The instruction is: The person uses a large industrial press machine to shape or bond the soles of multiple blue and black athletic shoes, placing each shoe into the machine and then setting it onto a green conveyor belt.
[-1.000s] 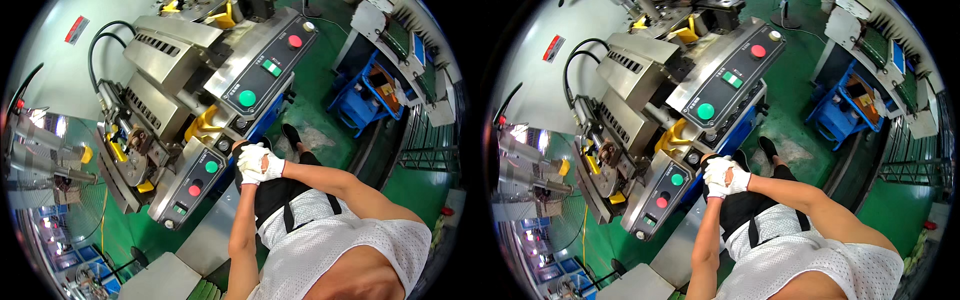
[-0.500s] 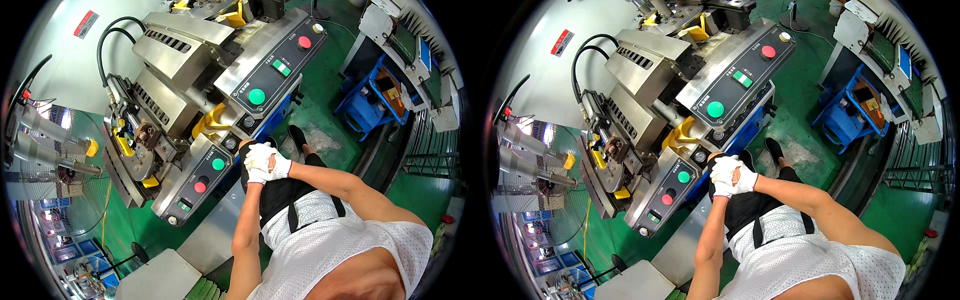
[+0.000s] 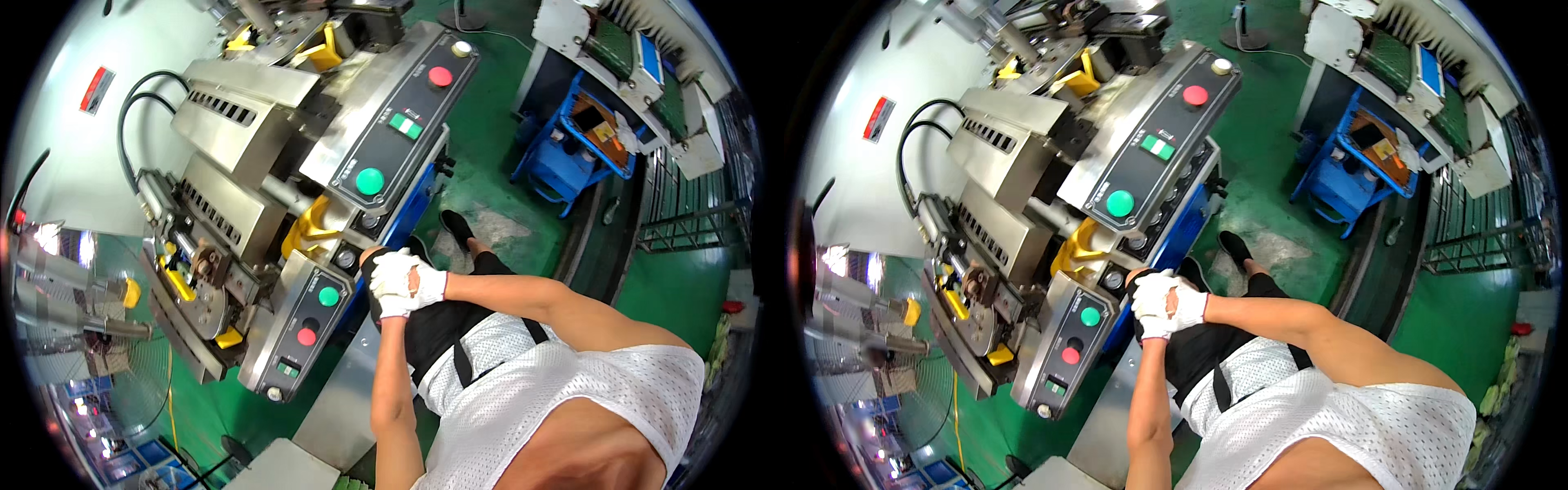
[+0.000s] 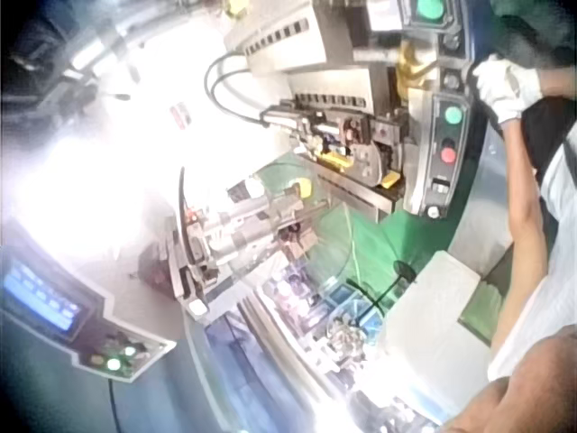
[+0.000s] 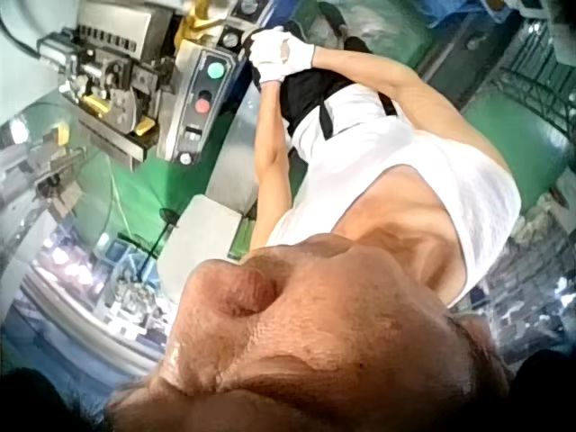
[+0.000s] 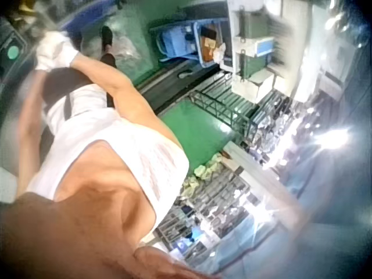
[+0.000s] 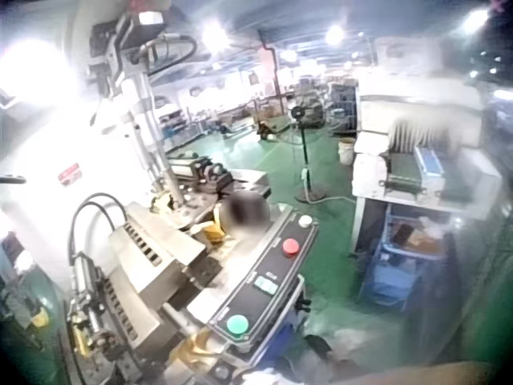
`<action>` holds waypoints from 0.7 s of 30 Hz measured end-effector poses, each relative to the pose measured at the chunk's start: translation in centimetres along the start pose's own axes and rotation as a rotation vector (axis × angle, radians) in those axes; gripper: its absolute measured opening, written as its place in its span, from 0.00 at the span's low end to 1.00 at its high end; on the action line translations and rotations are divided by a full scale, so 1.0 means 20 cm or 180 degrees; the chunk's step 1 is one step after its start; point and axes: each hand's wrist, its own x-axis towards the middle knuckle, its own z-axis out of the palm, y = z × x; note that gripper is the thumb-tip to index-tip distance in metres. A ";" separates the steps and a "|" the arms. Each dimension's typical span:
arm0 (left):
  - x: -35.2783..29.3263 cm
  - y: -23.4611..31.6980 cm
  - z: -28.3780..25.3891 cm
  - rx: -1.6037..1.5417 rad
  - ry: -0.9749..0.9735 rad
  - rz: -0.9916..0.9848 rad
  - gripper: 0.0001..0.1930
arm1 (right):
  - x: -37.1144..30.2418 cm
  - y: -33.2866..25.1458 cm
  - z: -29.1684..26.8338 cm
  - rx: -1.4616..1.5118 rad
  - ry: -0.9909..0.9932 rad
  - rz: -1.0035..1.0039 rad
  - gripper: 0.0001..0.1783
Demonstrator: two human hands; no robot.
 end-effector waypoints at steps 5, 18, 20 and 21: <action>-0.02 -0.30 0.16 -0.1670 -0.0721 0.0771 0.23 | 0.00 -0.06 0.01 0.0205 0.0050 -0.0065 0.26; -0.06 -0.24 0.32 -0.0957 -0.1047 0.1070 0.25 | -0.07 0.06 0.13 0.1261 0.0109 0.0194 0.26; -0.06 -0.27 0.39 -0.0133 -0.0807 0.1369 0.24 | -0.03 0.04 0.11 0.1426 -0.0116 0.0139 0.29; -0.09 -0.12 0.27 -0.0156 -0.0956 0.0720 0.27 | -0.11 0.08 0.10 0.1717 -0.0175 0.0320 0.31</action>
